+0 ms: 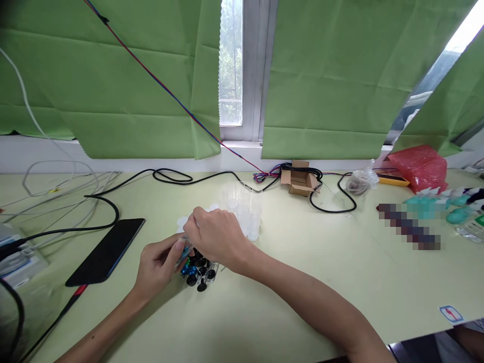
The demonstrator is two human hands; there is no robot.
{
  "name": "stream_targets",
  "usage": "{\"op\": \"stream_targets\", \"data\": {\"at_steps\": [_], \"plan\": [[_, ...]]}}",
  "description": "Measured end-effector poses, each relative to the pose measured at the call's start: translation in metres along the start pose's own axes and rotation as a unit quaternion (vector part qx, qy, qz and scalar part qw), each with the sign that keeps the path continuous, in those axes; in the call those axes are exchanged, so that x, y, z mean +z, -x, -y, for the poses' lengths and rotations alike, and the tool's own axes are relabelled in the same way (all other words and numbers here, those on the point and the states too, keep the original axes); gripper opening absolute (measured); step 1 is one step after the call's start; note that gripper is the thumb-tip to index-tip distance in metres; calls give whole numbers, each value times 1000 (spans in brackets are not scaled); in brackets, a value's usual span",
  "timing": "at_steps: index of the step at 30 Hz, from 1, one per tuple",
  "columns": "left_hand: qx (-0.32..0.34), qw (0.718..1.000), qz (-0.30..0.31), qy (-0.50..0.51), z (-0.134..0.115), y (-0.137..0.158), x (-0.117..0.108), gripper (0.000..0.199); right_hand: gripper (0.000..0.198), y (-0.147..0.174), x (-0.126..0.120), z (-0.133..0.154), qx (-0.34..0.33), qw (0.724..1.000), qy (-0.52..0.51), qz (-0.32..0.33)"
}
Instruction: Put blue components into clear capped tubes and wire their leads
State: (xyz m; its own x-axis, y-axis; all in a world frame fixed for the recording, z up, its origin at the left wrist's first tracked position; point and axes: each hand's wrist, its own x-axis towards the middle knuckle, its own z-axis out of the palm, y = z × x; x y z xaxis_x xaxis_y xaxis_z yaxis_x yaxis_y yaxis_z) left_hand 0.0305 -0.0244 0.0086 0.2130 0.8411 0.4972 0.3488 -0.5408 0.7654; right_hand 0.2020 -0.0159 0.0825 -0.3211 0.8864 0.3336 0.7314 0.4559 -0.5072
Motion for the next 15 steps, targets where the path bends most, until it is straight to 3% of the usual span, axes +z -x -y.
{"op": "stream_targets", "data": {"at_steps": [9, 15], "plan": [[81, 988, -80, -105, 3, 1, 5, 26, 28, 0, 2, -2, 19, 999, 32, 8], [-1, 999, -34, -19, 0, -1, 2, 25, 33, -3, -7, -4, -17, 999, 23, 21]]}}
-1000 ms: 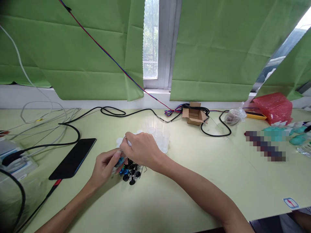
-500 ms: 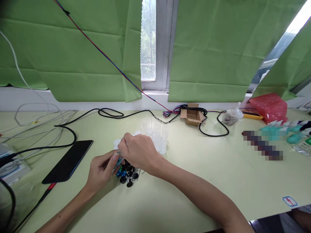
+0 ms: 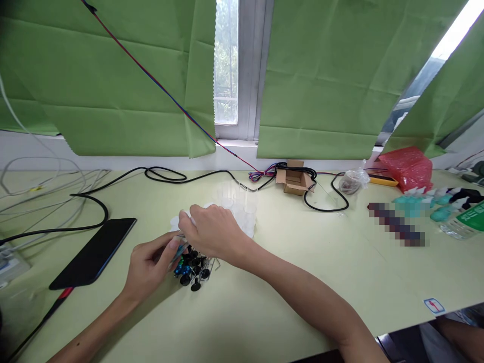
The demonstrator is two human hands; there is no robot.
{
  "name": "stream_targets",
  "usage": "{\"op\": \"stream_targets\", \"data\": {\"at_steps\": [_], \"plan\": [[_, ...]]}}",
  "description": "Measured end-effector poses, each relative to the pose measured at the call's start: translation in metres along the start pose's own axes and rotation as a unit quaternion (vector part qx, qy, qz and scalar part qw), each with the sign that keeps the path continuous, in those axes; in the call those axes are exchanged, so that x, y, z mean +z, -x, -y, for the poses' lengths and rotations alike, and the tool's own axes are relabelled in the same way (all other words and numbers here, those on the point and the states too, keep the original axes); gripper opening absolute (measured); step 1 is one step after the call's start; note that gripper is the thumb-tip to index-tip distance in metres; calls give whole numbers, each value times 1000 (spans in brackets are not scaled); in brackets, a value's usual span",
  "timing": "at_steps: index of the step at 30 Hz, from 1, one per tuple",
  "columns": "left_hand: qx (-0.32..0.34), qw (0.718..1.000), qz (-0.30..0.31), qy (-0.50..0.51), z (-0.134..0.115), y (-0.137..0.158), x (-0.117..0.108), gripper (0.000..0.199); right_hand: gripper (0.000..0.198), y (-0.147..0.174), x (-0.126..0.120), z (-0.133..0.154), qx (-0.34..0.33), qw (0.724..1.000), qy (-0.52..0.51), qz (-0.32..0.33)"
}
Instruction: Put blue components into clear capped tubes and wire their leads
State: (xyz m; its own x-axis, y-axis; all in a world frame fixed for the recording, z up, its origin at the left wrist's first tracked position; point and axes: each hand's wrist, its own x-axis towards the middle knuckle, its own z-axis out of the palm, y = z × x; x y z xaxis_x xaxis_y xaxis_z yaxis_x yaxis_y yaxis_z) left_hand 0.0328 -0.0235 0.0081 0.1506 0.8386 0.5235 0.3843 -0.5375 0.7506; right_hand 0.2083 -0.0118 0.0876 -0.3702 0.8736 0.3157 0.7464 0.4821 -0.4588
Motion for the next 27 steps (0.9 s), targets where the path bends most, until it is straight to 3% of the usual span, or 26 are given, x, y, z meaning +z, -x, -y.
{"op": "stream_targets", "data": {"at_steps": [6, 10, 18, 27], "plan": [[-86, 967, 96, 220, -6, -4, -7, 38, 30, -2, -11, -4, -95, 991, -94, 11], [-93, 947, 125, 280, -6, -2, -8, 34, 22, -1, -5, -7, -147, 978, -146, -15], [-92, 980, 61, 163, -17, -2, -2, 31, 21, -2, 4, -7, -75, 985, -152, -20], [-32, 999, -10, 11, -9, 7, 1, 26, 27, 0, -2, -1, -38, 992, -124, -4]]}}
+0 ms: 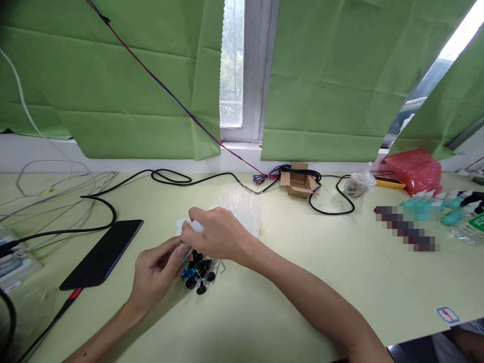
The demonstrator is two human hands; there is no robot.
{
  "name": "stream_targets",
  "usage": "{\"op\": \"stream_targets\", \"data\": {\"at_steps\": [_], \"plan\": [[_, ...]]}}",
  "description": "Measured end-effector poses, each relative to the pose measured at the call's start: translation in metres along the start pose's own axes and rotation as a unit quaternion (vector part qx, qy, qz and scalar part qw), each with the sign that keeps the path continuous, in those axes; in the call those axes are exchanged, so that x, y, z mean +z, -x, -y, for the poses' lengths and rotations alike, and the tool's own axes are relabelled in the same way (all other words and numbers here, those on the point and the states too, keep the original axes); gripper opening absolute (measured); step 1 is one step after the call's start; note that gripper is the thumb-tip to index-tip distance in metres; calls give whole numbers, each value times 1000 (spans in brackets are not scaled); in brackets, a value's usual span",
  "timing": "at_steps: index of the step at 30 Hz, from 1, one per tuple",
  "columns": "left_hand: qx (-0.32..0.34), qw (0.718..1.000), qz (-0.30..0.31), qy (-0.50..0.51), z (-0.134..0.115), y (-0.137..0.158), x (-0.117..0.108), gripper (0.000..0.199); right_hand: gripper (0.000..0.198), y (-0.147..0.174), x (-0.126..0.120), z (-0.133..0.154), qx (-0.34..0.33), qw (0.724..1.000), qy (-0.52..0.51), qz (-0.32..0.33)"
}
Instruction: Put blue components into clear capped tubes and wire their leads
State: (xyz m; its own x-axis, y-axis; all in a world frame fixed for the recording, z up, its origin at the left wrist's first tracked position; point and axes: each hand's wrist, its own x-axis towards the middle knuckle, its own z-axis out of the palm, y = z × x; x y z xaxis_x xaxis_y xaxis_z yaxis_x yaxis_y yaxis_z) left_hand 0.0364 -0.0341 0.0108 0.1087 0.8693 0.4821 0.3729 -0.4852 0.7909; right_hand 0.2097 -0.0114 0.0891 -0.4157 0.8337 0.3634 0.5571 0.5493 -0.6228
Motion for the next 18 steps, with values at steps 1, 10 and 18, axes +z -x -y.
{"op": "stream_targets", "data": {"at_steps": [1, 10, 18], "plan": [[8, 1000, -10, -11, 1, 0, 0, 25, 27, 0, 0, 1, 6, 1000, 5, 0], [86, 988, -64, -111, -2, 0, 1, 23, 23, 3, 3, 3, 56, 998, 3, 10], [106, 982, -84, -133, 2, 2, 3, 23, 22, 5, 2, 1, 87, 996, 3, 20]]}}
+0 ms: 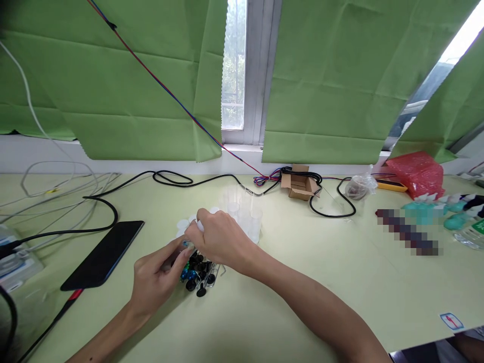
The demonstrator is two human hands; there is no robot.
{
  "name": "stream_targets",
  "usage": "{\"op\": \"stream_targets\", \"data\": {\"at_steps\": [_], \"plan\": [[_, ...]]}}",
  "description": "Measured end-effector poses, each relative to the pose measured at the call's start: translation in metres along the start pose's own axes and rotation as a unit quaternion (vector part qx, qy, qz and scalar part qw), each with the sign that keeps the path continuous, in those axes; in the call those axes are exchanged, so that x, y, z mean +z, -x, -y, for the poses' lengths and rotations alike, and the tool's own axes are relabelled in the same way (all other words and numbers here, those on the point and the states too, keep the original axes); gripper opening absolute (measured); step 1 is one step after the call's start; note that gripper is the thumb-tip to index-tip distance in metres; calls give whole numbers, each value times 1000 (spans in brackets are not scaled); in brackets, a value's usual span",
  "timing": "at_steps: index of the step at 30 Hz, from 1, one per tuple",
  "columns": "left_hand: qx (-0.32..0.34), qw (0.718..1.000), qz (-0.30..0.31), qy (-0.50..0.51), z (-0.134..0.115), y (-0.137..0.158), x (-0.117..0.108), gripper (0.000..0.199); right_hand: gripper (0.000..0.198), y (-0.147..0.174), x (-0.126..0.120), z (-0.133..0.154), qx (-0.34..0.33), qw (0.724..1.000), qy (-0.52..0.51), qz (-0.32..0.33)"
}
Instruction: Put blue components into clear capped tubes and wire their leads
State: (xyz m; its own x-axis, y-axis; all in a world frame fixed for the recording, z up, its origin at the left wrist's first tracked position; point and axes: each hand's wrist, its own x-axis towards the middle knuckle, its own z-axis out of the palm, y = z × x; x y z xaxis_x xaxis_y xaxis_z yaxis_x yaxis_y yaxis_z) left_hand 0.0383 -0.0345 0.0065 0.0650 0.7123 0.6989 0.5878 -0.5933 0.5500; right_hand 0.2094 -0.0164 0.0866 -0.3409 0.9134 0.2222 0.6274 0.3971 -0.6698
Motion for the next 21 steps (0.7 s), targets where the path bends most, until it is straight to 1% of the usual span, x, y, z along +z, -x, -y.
{"op": "stream_targets", "data": {"at_steps": [3, 5, 8, 10, 13, 15, 17, 21], "plan": [[-43, 999, 9, 23, -3, -2, 0, 22, 24, -1, -2, -1, 2, 1000, -17, 7], [-95, 992, 40, 69, -5, -4, -1, 23, 25, -3, -4, -1, -3, 999, -41, 15], [-176, 963, 98, 177, -9, -9, -2, 33, 30, -5, -5, -1, -31, 996, -81, 19], [-206, 943, 112, 237, -12, -11, -2, 41, 34, -6, -4, -1, -56, 994, -94, 10], [-219, 927, 114, 283, -14, -12, -3, 44, 28, -7, -1, -2, -70, 993, -99, 2], [-226, 923, 116, 290, -14, -12, -3, 44, 25, -7, 2, -3, -56, 993, -104, 2], [-234, 919, 123, 291, -14, -11, -2, 42, 26, -7, 4, -4, -38, 994, -106, 0], [-243, 915, 131, 293, -13, -9, 0, 43, 24, -7, 3, -5, -21, 995, -95, 7]]}}
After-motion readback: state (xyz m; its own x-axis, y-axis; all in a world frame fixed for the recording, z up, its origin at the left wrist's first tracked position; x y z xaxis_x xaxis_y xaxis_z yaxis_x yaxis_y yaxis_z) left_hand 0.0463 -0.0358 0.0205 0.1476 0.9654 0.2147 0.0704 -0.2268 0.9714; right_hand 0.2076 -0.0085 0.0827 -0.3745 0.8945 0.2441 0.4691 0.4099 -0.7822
